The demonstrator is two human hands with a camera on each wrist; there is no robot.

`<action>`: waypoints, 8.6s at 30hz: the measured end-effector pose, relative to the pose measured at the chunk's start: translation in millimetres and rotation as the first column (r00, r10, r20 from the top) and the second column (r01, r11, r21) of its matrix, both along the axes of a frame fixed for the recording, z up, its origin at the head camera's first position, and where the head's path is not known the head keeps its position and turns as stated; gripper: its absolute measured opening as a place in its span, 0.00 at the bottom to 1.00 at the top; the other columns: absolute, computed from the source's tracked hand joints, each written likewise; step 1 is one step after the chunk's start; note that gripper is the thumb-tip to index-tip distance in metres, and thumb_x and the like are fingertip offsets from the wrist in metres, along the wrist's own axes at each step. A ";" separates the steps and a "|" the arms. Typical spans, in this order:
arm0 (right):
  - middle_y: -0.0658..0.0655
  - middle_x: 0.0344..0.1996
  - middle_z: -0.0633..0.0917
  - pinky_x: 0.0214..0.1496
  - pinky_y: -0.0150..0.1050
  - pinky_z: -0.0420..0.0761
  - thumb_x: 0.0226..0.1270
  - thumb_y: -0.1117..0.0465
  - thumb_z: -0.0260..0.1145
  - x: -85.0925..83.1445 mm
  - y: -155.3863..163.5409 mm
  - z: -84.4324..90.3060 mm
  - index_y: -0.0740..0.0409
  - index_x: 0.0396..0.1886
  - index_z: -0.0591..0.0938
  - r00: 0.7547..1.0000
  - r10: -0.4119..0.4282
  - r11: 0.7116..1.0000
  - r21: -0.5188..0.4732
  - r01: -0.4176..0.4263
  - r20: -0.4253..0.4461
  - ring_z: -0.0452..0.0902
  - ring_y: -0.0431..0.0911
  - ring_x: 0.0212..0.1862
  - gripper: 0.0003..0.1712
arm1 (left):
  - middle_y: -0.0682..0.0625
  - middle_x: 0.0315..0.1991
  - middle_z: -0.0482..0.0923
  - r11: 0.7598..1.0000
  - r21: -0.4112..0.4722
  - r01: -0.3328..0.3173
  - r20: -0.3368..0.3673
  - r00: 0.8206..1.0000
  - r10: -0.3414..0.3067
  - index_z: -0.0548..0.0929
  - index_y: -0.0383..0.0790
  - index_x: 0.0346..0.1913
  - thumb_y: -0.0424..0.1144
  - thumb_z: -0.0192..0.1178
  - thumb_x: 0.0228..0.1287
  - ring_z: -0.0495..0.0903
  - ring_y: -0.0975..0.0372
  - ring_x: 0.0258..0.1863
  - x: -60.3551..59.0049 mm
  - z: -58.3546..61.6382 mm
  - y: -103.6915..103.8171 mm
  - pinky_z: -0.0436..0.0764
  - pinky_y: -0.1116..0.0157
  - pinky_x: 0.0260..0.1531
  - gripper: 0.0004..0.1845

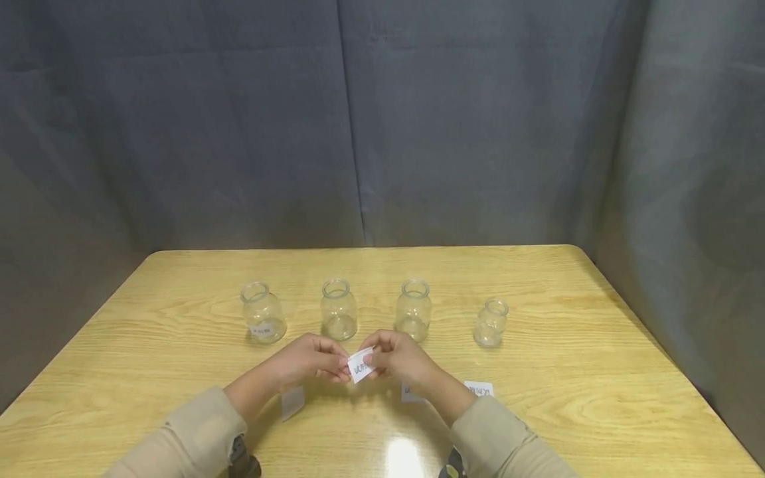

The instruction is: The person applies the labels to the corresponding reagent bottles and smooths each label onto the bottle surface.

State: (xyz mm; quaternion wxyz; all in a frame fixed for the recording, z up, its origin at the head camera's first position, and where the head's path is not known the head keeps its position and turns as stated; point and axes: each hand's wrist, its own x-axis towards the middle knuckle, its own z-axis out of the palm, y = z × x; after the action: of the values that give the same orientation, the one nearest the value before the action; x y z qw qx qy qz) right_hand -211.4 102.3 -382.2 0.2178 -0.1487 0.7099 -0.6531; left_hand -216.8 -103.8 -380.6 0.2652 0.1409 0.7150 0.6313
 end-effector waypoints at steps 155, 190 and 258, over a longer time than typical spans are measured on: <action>0.52 0.27 0.75 0.38 0.36 0.78 0.59 0.71 0.60 -2.5 -15.5 0.2 0.72 0.37 0.72 0.987 -0.095 0.988 0.106 0.109 -0.127 0.71 0.42 0.31 0.09 | 0.49 0.28 0.72 0.976 -0.086 -0.200 -0.107 0.976 0.191 0.74 0.29 0.37 0.28 0.56 0.57 0.77 0.63 0.29 -1.7 -6.9 0.1 0.79 0.65 0.36 0.06; 0.54 0.25 0.74 0.40 0.37 0.81 0.54 0.75 0.63 -30.9 -48.1 -13.2 0.70 0.33 0.74 0.919 -0.393 0.919 0.029 0.392 0.019 0.74 0.43 0.29 0.07 | 0.46 0.28 0.76 0.900 -0.129 -0.416 -0.121 0.908 0.402 0.77 0.25 0.35 0.26 0.57 0.57 0.77 0.63 0.27 -13.5 -13.0 -0.4 0.80 0.68 0.31 0.05; 0.67 0.45 0.77 0.50 0.41 0.78 0.51 0.73 0.66 -45.6 -59.0 -8.0 0.71 0.53 0.70 0.911 -0.368 0.898 0.184 0.401 -0.187 0.76 0.55 0.47 0.27 | 0.42 0.44 0.75 0.824 -0.216 -0.525 -0.297 0.839 0.457 0.72 0.31 0.44 0.33 0.66 0.52 0.75 0.55 0.44 -33.9 -13.0 -9.9 0.78 0.65 0.41 0.18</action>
State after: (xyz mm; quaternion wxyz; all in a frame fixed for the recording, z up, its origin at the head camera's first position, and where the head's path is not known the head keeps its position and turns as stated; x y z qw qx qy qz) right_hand -257.0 43.3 -390.2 0.0462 -0.0282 0.8065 -0.5888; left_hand -250.7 -113.8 -393.6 0.0248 -0.0164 0.8371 0.5463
